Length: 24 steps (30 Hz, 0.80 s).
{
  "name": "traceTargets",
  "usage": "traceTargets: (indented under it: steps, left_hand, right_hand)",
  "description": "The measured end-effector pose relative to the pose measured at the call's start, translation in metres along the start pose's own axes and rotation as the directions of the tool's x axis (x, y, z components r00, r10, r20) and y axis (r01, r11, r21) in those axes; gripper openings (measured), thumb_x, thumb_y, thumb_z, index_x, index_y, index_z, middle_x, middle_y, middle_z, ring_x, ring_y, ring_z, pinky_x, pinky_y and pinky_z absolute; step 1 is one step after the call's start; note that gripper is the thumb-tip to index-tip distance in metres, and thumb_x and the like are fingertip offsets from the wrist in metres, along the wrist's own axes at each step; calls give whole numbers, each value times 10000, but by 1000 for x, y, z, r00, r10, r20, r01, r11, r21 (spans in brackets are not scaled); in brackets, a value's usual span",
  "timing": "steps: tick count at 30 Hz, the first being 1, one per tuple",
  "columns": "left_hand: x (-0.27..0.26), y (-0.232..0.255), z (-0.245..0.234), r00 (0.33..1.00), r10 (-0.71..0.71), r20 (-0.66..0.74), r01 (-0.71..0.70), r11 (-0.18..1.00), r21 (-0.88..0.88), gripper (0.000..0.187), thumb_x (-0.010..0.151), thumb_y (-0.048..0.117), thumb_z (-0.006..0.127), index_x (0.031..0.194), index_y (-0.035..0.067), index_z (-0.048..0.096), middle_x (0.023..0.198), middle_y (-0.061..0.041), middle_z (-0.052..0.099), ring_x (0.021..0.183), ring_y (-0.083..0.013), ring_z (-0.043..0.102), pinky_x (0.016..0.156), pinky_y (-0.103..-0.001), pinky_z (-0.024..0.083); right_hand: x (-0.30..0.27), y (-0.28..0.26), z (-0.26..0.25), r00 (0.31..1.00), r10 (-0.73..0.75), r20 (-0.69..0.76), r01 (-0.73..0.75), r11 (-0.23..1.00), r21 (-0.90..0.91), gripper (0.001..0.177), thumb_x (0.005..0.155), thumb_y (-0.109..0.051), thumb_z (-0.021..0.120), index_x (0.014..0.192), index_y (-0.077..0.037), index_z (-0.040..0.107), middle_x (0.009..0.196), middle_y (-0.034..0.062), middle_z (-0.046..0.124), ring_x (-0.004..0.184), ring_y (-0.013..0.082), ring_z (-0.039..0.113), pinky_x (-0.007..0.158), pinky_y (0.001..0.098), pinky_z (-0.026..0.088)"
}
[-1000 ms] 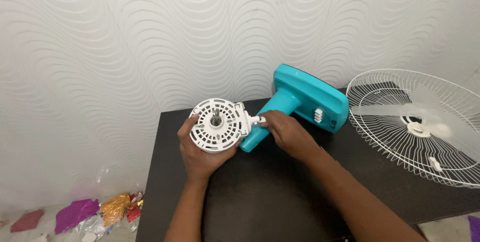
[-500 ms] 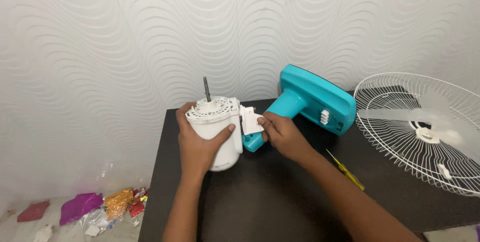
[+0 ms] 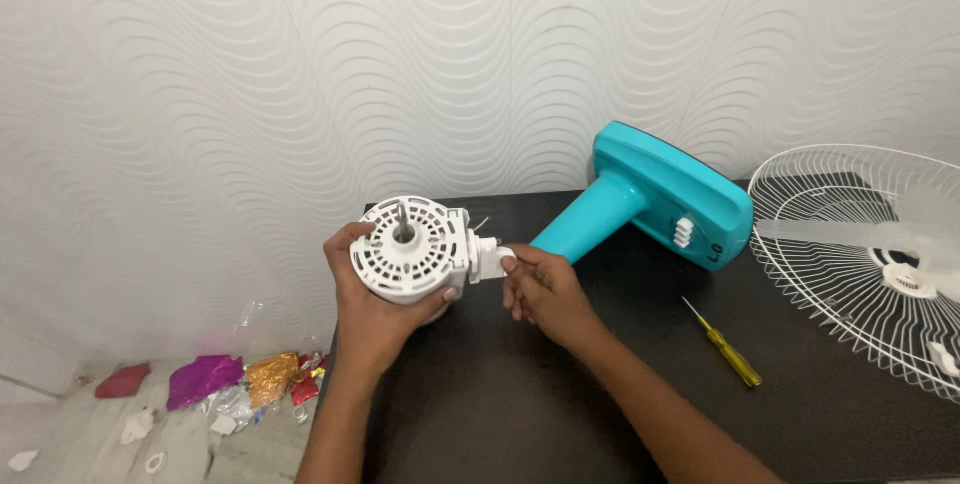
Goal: The person attaches the white motor housing to the teal fan stand and secures it with screws using a yellow screwdriver. The person then picks up the fan blade assembly, preparing to install it.
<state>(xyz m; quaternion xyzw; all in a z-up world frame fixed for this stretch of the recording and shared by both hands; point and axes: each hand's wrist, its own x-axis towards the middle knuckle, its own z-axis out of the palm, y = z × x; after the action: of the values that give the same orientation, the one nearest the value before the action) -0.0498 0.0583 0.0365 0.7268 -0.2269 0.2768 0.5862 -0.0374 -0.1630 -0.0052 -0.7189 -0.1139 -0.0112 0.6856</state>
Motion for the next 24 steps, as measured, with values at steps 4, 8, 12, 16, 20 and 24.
traceTargets:
  steps: [4, 8, 12, 16, 20, 24]
  left_hand:
    - [-12, -12, -5, 984, -177, 16, 177, 983, -41, 1543, 557, 50, 972, 1617, 136, -146, 1499, -232, 484, 1329, -304, 581, 1129, -414, 504]
    - [-25, -20, -17, 991, -28, 129, 12, 992, 125, 1366, 564, 1, 959, 1573, 82, 43, 1641, -252, 262, 1465, -370, 402, 1187, -477, 388]
    - [-37, -28, -22, 992, 87, 87, -108, 954, 281, 1057, 643, 60, 931, 1450, 106, 251, 1583, -248, 407, 1503, -386, 392, 1173, -488, 358]
    - [-44, -35, -26, 954, 235, 183, -288, 886, 363, 857, 771, 29, 834, 1401, 120, 260, 1624, -214, 388, 1532, -399, 365, 1218, -486, 414]
    - [-48, -32, -32, 928, 161, 337, -311, 831, 460, 953, 664, -187, 680, 1459, 151, 278, 1625, -226, 327, 1512, -444, 316, 1151, -509, 393]
    - [-38, -20, -32, 890, -65, 452, -226, 797, 560, 1042, 583, -284, 578, 1493, 185, 386, 1625, -198, 293, 1478, -425, 286, 1068, -481, 394]
  right_hand:
    - [3, -2, 2, 998, -22, 63, 15, 995, 101, 434, 1029, -258, 559, 1399, -46, 637, 720, 12, 628, 595, 76, 580, 511, 229, 482]
    - [-5, 1, -5, 997, 39, 64, -52, 976, 210, 424, 1005, -182, 584, 1408, -52, 608, 824, 18, 645, 687, 87, 621, 577, 251, 543]
    - [-4, 6, -6, 992, -42, 116, 15, 975, 222, 460, 974, -46, 619, 1433, -27, 590, 872, 61, 683, 716, 106, 641, 605, 278, 561]
    - [-8, 18, -5, 994, -38, 104, 13, 974, 227, 513, 943, 44, 619, 1448, -25, 561, 951, 69, 728, 752, 110, 670, 670, 280, 594]
    - [-8, 26, -11, 996, -20, 81, 3, 979, 204, 542, 937, 69, 615, 1467, -31, 559, 891, 103, 728, 733, 130, 675, 679, 284, 593]
    - [-8, 30, -12, 997, -25, 79, 6, 972, 234, 544, 928, 81, 621, 1458, -24, 554, 912, 106, 733, 751, 139, 690, 705, 300, 612]
